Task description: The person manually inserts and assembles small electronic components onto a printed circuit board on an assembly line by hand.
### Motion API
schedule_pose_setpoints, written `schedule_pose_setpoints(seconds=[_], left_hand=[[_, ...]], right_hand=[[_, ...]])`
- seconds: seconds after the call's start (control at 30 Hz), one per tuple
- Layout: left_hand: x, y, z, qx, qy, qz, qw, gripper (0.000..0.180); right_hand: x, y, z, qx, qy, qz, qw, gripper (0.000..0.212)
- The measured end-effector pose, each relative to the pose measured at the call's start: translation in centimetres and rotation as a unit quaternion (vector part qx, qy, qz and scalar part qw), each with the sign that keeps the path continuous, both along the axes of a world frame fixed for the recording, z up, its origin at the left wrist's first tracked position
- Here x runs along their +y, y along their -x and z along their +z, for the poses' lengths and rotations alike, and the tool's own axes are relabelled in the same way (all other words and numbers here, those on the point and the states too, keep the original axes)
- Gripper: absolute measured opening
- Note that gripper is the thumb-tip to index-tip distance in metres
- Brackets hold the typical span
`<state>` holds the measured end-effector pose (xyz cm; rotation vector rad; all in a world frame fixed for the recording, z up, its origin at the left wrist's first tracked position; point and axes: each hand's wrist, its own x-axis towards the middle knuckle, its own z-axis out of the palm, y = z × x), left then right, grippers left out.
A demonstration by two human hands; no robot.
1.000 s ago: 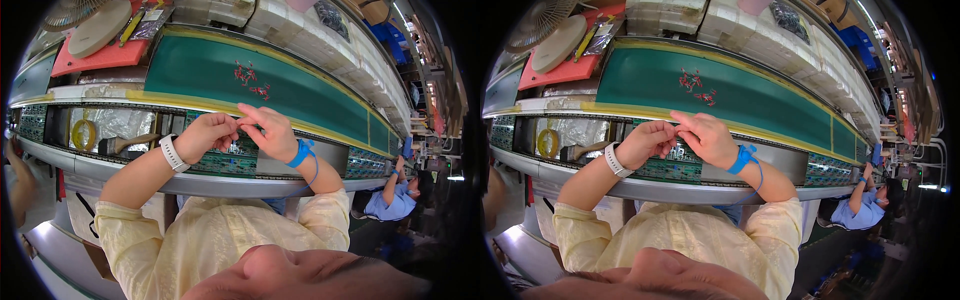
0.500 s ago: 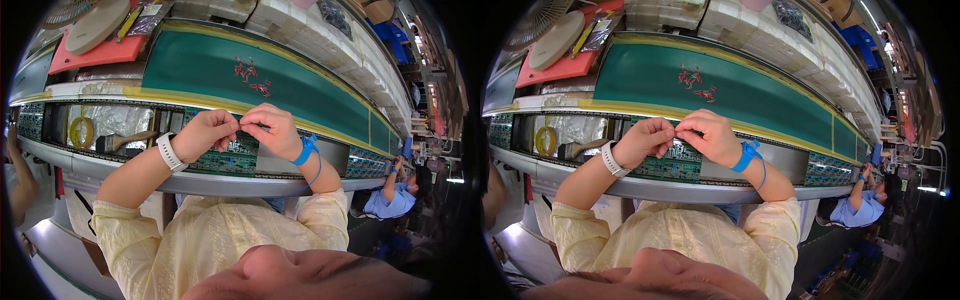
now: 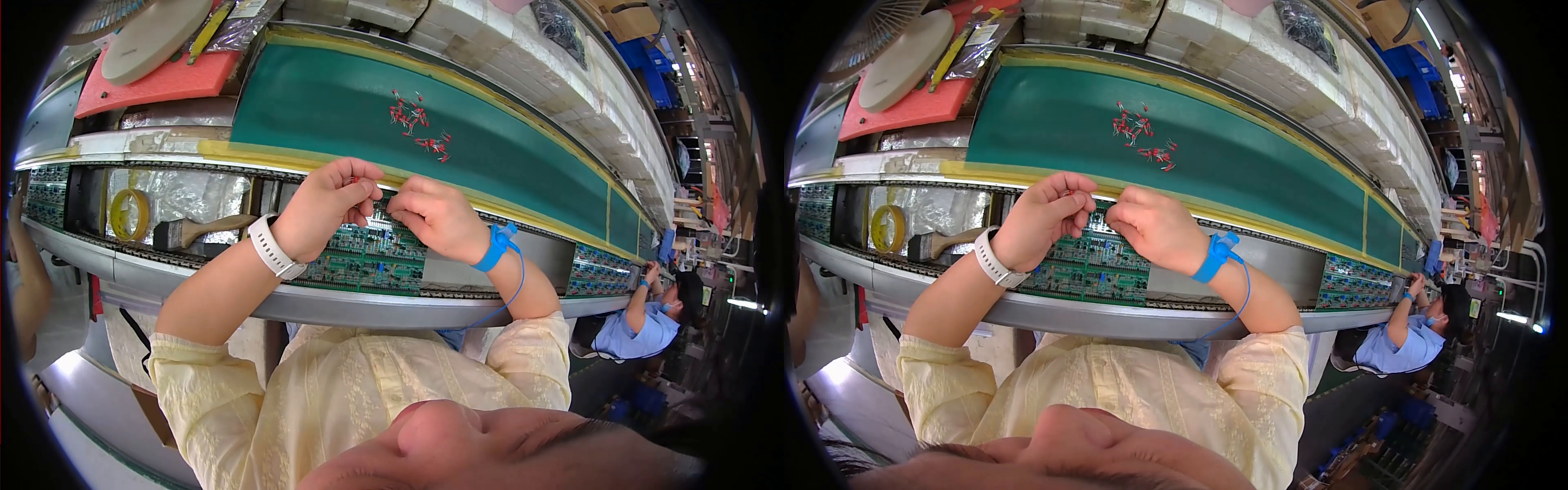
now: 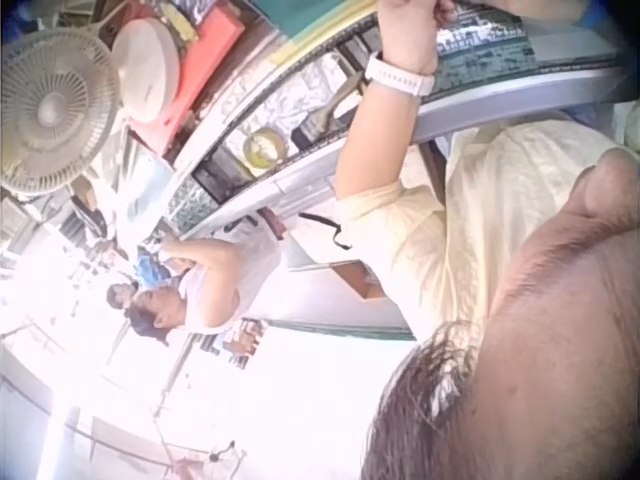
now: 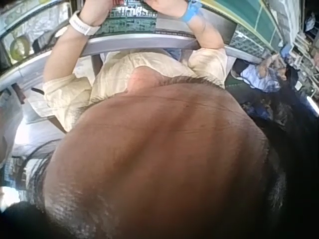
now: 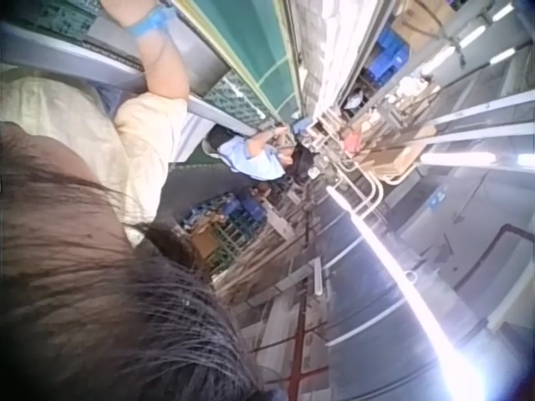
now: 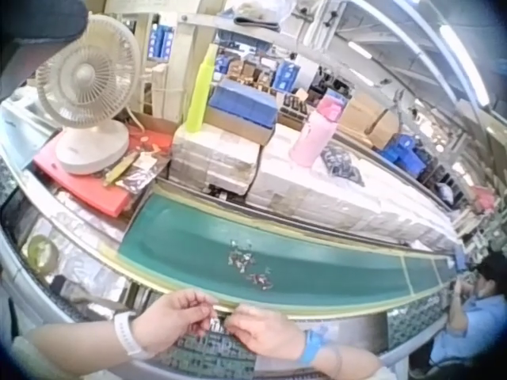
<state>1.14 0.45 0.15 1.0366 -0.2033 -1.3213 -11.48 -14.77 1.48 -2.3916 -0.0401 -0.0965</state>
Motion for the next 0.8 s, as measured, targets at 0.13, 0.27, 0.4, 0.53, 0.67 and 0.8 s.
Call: schedule_pose_setpoints(seconds=[0.13, 0.27, 0.4, 0.53, 0.67, 0.8], left_hand=[[-0.01, 0.06, 0.3, 0.0, -0.013, 0.005, 1.0, 0.015], [0.0, 0.11, -0.01, -0.009, -0.018, 0.005, 1.0, 0.014], [-0.04, 0.05, -0.01, -0.004, -0.021, -0.001, 1.0, 0.013], [-0.02, -0.01, 0.03, -0.004, -0.021, -0.008, 1.0, 0.012], [0.05, -0.01, -0.16, -0.011, -0.018, -0.015, 1.0, 0.011], [0.08, -0.03, -0.41, -0.008, -0.014, -0.015, 1.0, 0.011]], right_hand=[[-0.12, -0.04, -0.15, 0.007, 0.023, 0.007, 1.0, 0.007], [-0.04, -0.15, -0.22, 0.0, 0.028, 0.007, 1.0, 0.007], [-0.11, -0.11, -0.21, 0.004, 0.036, 0.012, 0.999, 0.007], [-0.09, -0.12, -0.16, 0.007, 0.039, 0.015, 0.999, 0.007], [-0.1, -0.19, -0.22, 0.0, 0.042, 0.02, 0.999, 0.007], [0.07, -0.2, -0.5, -0.017, 0.059, 0.023, 0.998, 0.009]])
